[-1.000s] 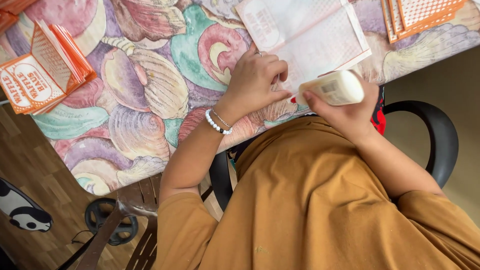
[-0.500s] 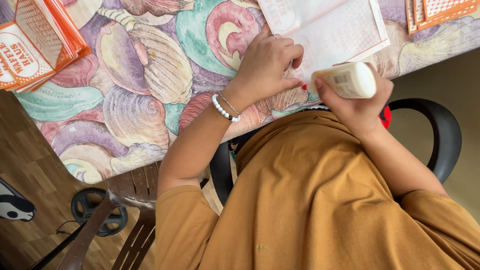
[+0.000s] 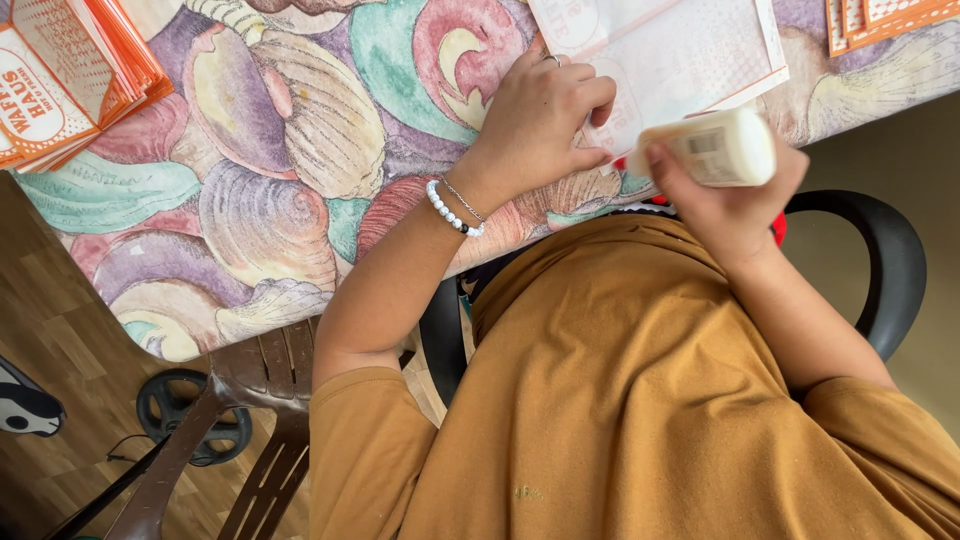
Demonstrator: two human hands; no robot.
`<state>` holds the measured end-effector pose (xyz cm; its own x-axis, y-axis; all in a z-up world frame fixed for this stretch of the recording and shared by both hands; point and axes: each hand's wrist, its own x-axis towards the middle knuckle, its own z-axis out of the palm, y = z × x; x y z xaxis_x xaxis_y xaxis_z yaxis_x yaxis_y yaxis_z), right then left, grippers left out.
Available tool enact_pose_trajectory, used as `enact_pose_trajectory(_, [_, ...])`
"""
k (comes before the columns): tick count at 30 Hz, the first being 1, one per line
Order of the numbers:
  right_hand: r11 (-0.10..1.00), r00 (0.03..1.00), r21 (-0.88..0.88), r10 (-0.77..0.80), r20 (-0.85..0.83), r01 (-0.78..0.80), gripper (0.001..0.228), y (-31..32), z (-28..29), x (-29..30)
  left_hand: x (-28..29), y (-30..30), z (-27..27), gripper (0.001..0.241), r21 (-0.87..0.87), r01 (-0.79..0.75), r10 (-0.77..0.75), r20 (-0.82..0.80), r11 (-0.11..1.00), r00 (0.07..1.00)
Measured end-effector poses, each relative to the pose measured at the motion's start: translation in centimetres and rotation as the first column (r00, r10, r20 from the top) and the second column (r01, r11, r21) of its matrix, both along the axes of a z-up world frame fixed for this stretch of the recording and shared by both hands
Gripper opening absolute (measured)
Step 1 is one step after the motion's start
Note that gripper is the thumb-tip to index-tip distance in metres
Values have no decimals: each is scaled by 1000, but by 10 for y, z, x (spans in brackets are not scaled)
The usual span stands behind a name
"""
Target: Applying glue to paper templates and folding them to assemble paper bags.
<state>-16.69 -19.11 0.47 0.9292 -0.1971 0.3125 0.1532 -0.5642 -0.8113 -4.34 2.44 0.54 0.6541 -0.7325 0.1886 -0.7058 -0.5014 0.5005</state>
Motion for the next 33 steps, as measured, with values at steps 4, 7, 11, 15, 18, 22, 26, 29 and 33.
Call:
enact_pose_trajectory(4, [985, 996, -154, 78, 35, -72, 32, 8, 10, 1, 2, 1, 0, 50, -8, 5, -5, 26, 1000, 1000])
enact_pose_trajectory(7, [998, 1000, -66, 2, 29, 0, 42, -9, -9, 0, 2, 1, -3, 52, -39, 24, -21, 68, 999, 997])
enact_pose_trajectory(11, [997, 981, 43, -70, 180, 64, 59, -40, -36, 4, 1, 1, -4, 49, -26, 6, -4, 52, 1000, 999])
enact_pose_trajectory(15, [992, 933, 124, -68, 354, 25, 71, -60, -50, 9, 1, 1, 0, 49, -45, 21, -18, 64, 999, 998])
enact_pose_trajectory(18, [993, 918, 109, -92, 386, 53, 73, -62, -55, 9, 0, 1, -1, 50, -38, 12, -10, 53, 999, 999])
enact_pose_trajectory(22, [999, 942, 17, -35, 335, 31, 77, -34, -33, 1, 1, 1, 3, 48, -39, 20, -19, 37, 999, 999])
enact_pose_trajectory(26, [999, 993, 40, -20, 115, 15, 45, -21, -5, 2, 0, 2, 3, 48, -34, 16, -16, 25, 999, 1000])
enact_pose_trajectory(29, [998, 967, 56, -45, 249, 32, 56, -44, -37, 3, 0, 2, 1, 48, -23, 10, -9, 10, 1000, 1000])
enact_pose_trajectory(33, [983, 919, 184, -84, 385, 12, 72, -60, -55, 10, 0, 2, -1, 48, -26, 12, -12, -5, 1000, 1000])
